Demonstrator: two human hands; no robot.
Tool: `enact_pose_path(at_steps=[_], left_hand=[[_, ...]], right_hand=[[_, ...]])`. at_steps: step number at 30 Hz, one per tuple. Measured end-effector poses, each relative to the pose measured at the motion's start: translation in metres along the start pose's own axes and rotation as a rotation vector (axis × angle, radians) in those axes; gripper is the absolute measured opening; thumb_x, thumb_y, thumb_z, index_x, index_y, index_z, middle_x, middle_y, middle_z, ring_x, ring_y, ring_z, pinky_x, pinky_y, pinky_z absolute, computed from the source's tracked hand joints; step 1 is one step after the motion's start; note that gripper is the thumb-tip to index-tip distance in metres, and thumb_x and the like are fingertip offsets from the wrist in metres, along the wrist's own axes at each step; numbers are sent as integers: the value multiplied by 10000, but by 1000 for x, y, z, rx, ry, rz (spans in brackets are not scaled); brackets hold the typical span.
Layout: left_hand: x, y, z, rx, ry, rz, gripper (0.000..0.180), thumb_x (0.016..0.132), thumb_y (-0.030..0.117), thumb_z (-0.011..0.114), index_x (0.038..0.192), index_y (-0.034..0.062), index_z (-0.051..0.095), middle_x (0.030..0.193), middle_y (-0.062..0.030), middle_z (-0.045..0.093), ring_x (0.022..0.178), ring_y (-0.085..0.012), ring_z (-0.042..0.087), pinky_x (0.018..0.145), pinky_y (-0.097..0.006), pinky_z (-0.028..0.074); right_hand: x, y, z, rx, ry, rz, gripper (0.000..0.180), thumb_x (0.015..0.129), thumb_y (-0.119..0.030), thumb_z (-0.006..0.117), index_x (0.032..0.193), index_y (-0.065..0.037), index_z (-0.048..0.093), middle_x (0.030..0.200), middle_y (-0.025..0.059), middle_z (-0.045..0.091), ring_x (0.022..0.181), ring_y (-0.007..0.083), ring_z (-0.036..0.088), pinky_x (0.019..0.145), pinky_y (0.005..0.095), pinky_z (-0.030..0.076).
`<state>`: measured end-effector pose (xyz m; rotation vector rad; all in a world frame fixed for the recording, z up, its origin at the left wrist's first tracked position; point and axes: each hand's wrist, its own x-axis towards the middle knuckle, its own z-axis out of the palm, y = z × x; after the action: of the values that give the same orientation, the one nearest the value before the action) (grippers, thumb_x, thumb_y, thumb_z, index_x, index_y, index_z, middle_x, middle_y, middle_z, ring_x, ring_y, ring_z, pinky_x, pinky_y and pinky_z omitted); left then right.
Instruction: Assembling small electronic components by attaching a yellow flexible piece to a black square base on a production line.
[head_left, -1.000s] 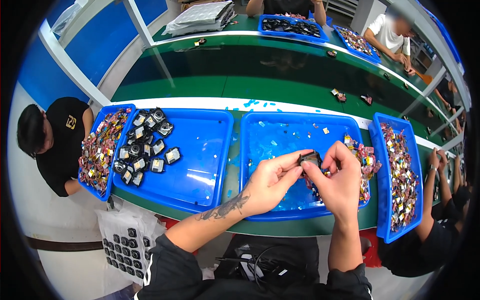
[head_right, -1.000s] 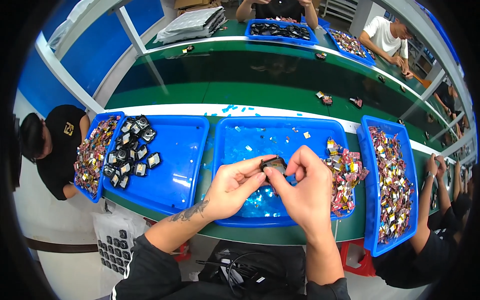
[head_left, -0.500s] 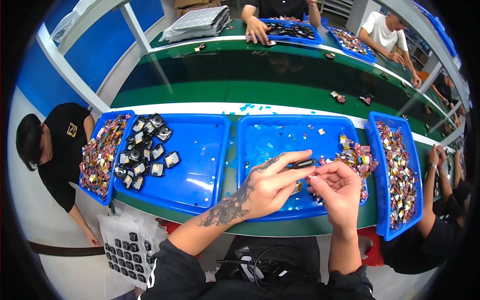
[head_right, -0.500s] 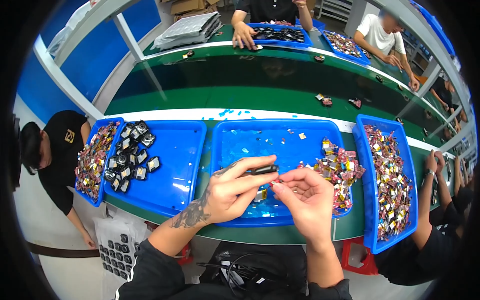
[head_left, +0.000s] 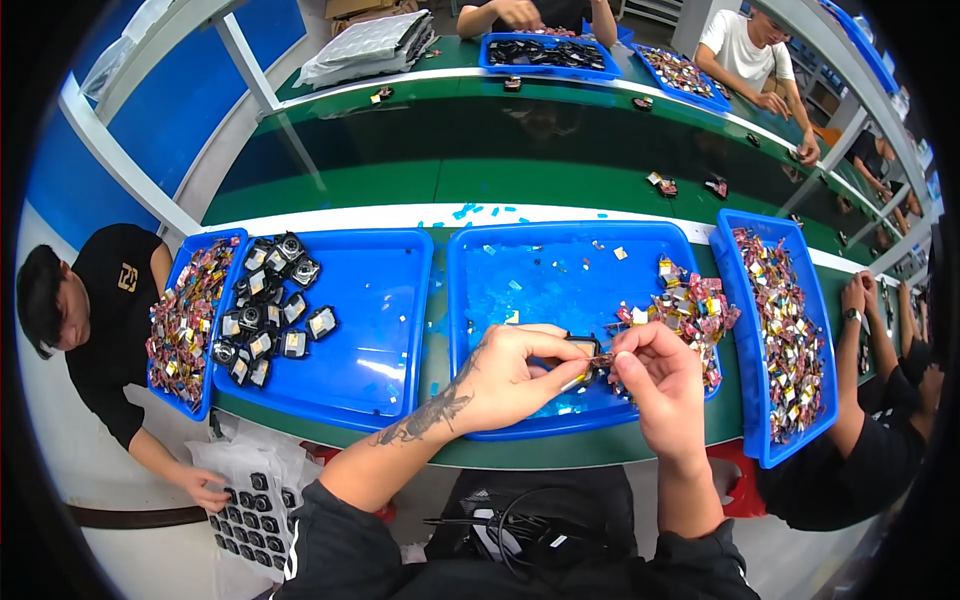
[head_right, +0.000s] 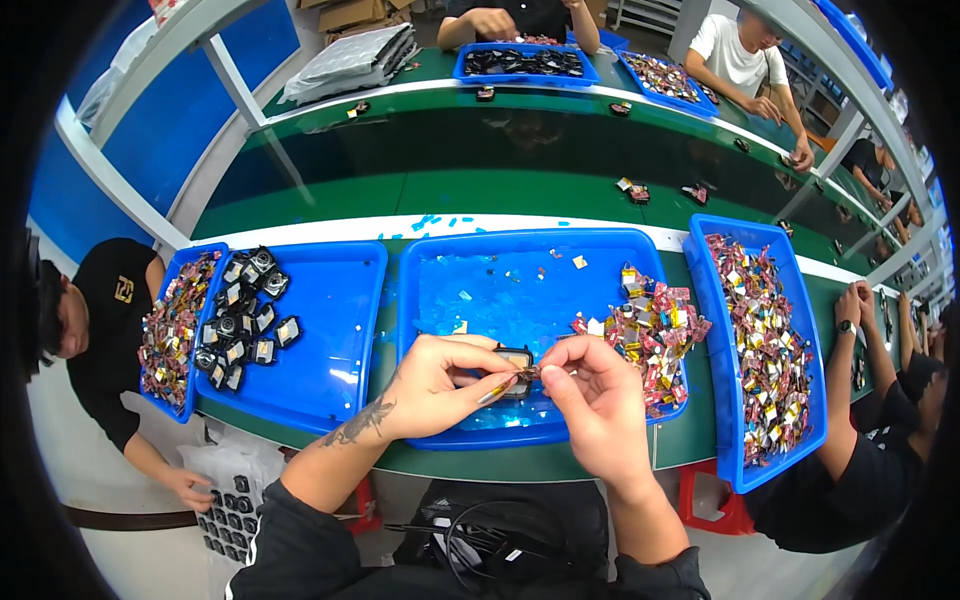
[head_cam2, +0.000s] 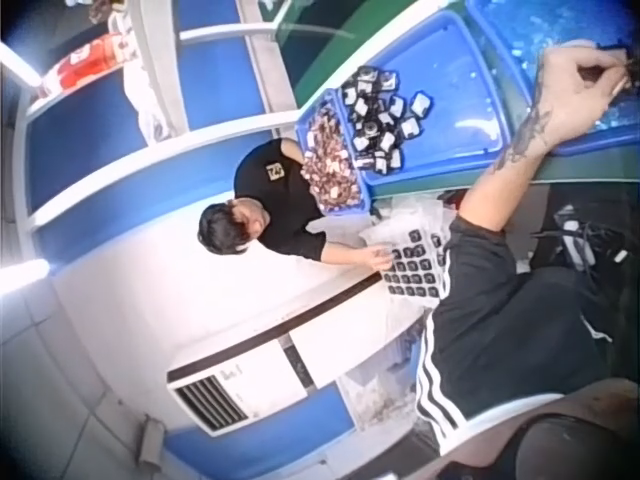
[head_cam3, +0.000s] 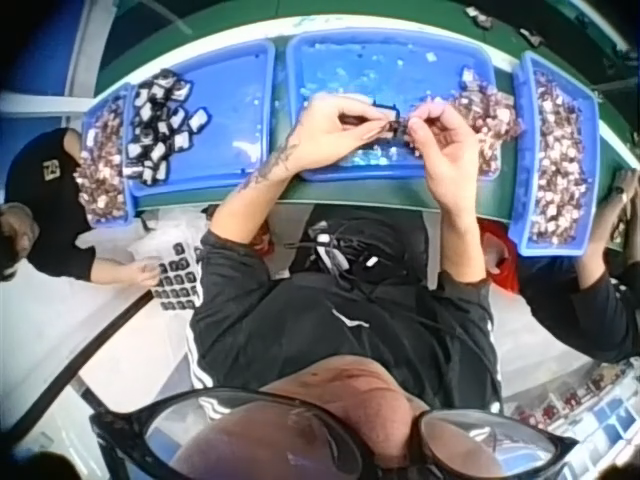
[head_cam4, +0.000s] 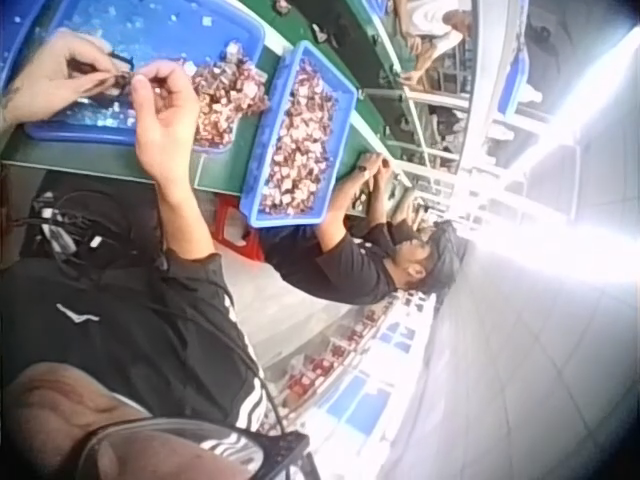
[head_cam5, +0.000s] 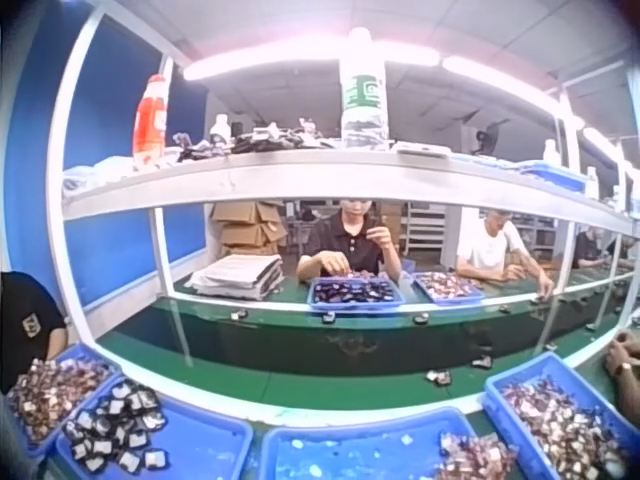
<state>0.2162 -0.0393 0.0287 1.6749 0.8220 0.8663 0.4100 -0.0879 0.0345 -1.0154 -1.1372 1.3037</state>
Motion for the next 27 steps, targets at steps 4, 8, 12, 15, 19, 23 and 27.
enact_pose_path(at_steps=[4, 8, 12, 15, 19, 23, 27], left_hand=[[0, -11, 2, -178, -72, -137, 188, 859, -27, 656, 1042, -27, 697, 942, -92, 646, 886, -125, 632, 736, -225, 544], [-2, -11, 11, -277, 65, -36, 300, 881, -57, 614, 1176, -17, 646, 1126, -118, 613, 976, -144, 628, 764, -238, 558], [-1, -20, 13, -273, 54, 14, 344, 868, -77, 609, 1201, 4, 637, 1195, -135, 604, 999, -165, 631, 804, -255, 560], [-3, -21, 14, -176, 71, 48, 344, 865, -84, 608, 1190, 19, 650, 1183, -136, 618, 986, -159, 628, 803, -255, 550], [-4, -14, 16, -201, 109, 16, 334, 864, -82, 608, 1175, 26, 661, 1175, -140, 627, 1005, -162, 626, 828, -261, 544], [-1, -16, 18, -157, 73, 21, 325, 865, -81, 598, 1170, 13, 658, 1220, -149, 604, 1079, -189, 614, 895, -290, 543], [-6, -20, 19, -357, 126, 2, 368, 892, -79, 557, 1250, 2, 590, 1229, -160, 591, 1095, -204, 612, 919, -296, 520]], right_hand=[[-1, -8, 12, -182, 104, -42, 201, 846, 21, 672, 1016, 11, 565, 917, 30, 599, 838, 64, 571, 705, 194, 483], [3, 9, 14, -221, 190, -129, 255, 819, 45, 693, 1032, 4, 558, 888, 33, 603, 782, 55, 575, 661, 184, 488], [4, 21, 19, -192, 243, -156, 267, 821, 45, 692, 1040, 4, 545, 881, 35, 604, 762, 51, 569, 639, 178, 476], [4, 21, 21, -265, 276, -214, 283, 818, 47, 694, 1047, -1, 536, 857, 31, 598, 729, 42, 548, 617, 175, 455], [7, 13, 15, -407, 234, -164, 325, 792, 52, 712, 1054, -10, 529, 826, 31, 587, 684, 43, 523, 593, 166, 430], [9, 15, 10, -619, 241, -249, 378, 777, 49, 720, 1104, 0, 536, 836, 52, 601, 674, 73, 545, 598, 182, 470], [13, 25, 23, -566, 227, -267, 445, 783, 46, 702, 1196, 10, 538, 877, 95, 610, 738, 130, 600, 653, 274, 570]])
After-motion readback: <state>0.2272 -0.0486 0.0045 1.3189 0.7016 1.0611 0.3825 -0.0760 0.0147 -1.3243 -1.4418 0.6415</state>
